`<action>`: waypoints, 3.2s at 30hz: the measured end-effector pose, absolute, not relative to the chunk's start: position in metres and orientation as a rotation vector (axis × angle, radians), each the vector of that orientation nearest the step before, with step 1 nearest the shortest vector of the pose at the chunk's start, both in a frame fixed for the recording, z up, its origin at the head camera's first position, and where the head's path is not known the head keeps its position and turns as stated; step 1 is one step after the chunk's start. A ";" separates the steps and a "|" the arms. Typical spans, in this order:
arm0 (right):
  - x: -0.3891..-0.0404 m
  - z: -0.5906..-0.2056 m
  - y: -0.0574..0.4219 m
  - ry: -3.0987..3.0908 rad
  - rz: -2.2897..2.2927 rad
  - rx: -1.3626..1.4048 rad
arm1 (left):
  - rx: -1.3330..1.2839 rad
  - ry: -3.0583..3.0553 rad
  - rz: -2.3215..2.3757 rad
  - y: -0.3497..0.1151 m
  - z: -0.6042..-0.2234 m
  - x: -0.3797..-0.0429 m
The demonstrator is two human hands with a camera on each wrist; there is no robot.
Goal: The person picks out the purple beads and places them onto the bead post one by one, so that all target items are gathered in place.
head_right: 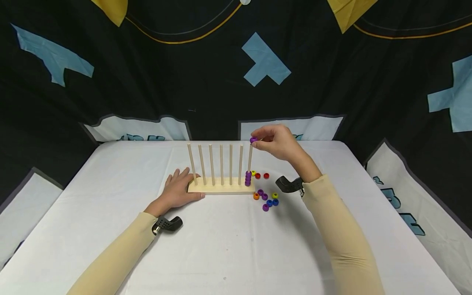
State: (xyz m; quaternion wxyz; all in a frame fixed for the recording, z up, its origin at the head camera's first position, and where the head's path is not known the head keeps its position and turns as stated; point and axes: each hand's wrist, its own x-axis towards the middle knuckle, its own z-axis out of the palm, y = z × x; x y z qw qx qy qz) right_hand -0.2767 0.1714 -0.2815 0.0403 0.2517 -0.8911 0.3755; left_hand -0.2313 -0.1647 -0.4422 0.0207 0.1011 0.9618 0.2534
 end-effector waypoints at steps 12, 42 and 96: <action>-0.278 -0.282 0.171 -2.715 1.180 0.786 | 0.317 2.979 0.794 -0.163 -0.438 -0.232; -0.280 -0.291 0.174 -2.750 1.155 0.806 | 0.315 2.975 0.800 -0.165 -0.446 -0.233; -0.255 -0.374 0.200 -2.910 1.232 0.737 | 0.308 2.984 0.779 -0.165 -0.447 -0.233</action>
